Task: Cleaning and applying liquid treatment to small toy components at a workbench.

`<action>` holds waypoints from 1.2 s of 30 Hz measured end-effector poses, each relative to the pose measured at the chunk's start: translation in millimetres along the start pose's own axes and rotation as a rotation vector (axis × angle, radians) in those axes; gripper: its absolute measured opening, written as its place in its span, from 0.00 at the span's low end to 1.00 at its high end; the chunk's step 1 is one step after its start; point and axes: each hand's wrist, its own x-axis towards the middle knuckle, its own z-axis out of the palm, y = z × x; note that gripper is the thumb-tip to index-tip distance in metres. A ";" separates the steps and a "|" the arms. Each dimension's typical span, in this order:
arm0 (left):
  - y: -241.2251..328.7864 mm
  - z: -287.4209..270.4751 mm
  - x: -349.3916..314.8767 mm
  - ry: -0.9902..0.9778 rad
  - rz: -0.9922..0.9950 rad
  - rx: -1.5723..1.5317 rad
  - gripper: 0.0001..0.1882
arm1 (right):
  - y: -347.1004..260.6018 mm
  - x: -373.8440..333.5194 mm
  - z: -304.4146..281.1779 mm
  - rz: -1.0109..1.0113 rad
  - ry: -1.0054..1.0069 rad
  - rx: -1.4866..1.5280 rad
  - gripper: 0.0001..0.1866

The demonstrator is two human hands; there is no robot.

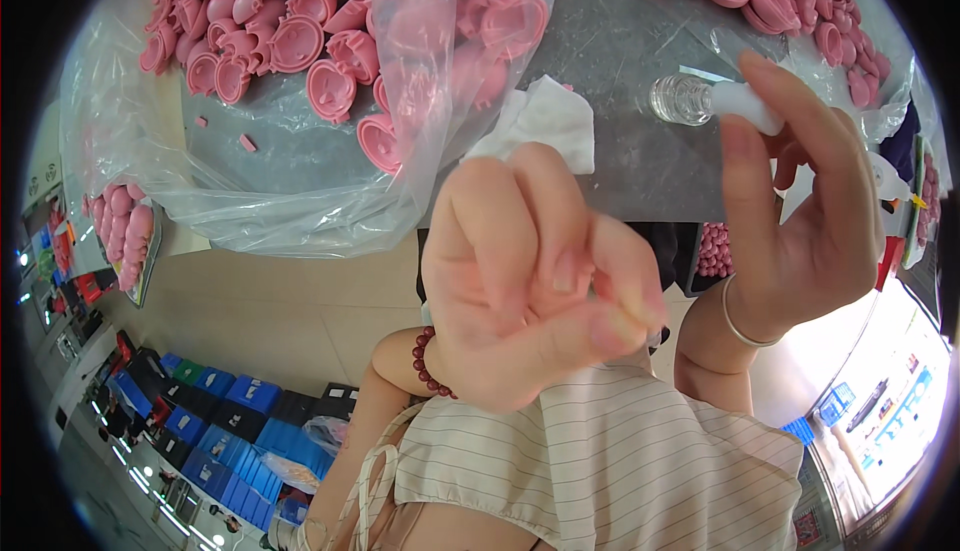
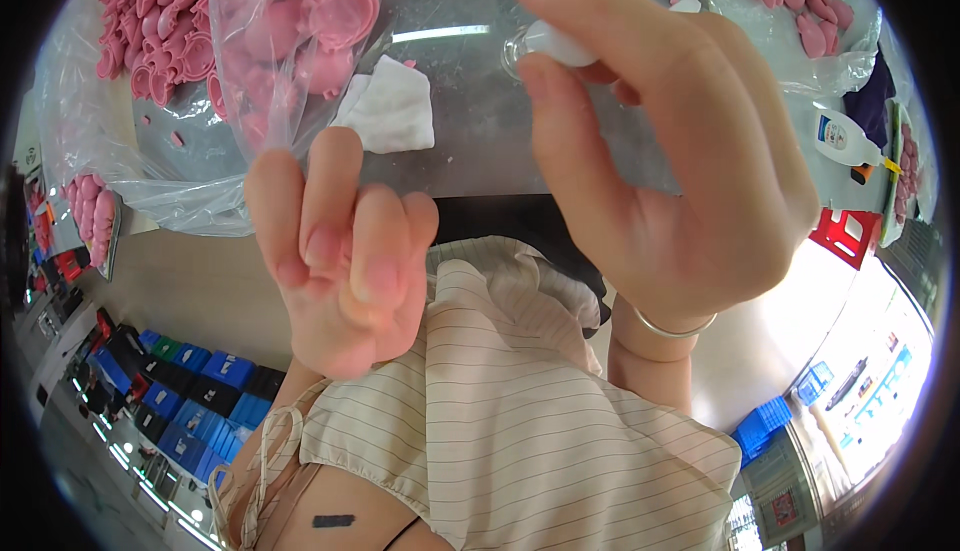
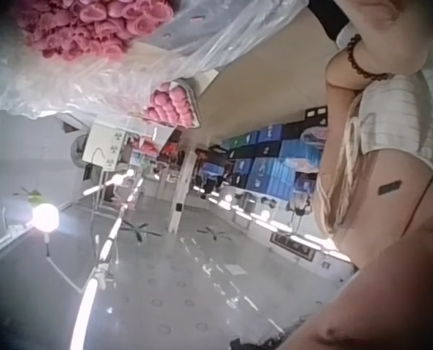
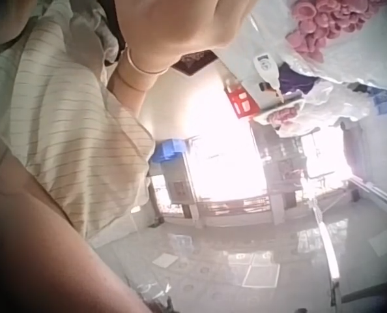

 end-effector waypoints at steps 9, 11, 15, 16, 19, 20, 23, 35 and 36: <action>1.9 2.9 3.1 -0.183 0.024 -0.171 0.21 | -2.1 2.9 -3.3 0.045 -0.069 -0.028 0.13; 2.4 2.0 1.4 -0.188 0.045 -0.176 0.21 | -2.9 2.5 -1.7 0.077 -0.108 -0.036 0.13; 0.0 1.5 2.1 -0.193 0.027 -0.225 0.21 | -4.0 0.4 -6.4 0.149 -0.087 0.013 0.14; -0.6 0.7 1.9 -0.201 0.029 -0.224 0.21 | -4.6 0.5 -7.0 0.178 -0.025 0.069 0.14; -4.9 -1.4 -0.4 -0.140 0.107 -0.307 0.22 | 9.0 -9.5 -17.3 0.244 0.176 0.001 0.13; -5.8 -0.3 -0.9 -0.140 0.108 -0.309 0.22 | 16.0 -11.7 -21.3 0.242 0.174 0.000 0.13; -6.2 3.1 -1.4 -0.019 0.131 -0.304 0.23 | 30.2 -18.7 -30.8 0.316 -0.127 -0.217 0.09; -10.2 8.1 0.4 0.033 -0.073 0.084 0.20 | 17.6 -37.5 -28.0 0.074 0.202 0.495 0.06; -14.5 7.8 1.0 0.002 -0.035 -0.001 0.20 | 16.5 -39.6 -28.7 0.010 0.113 0.521 0.10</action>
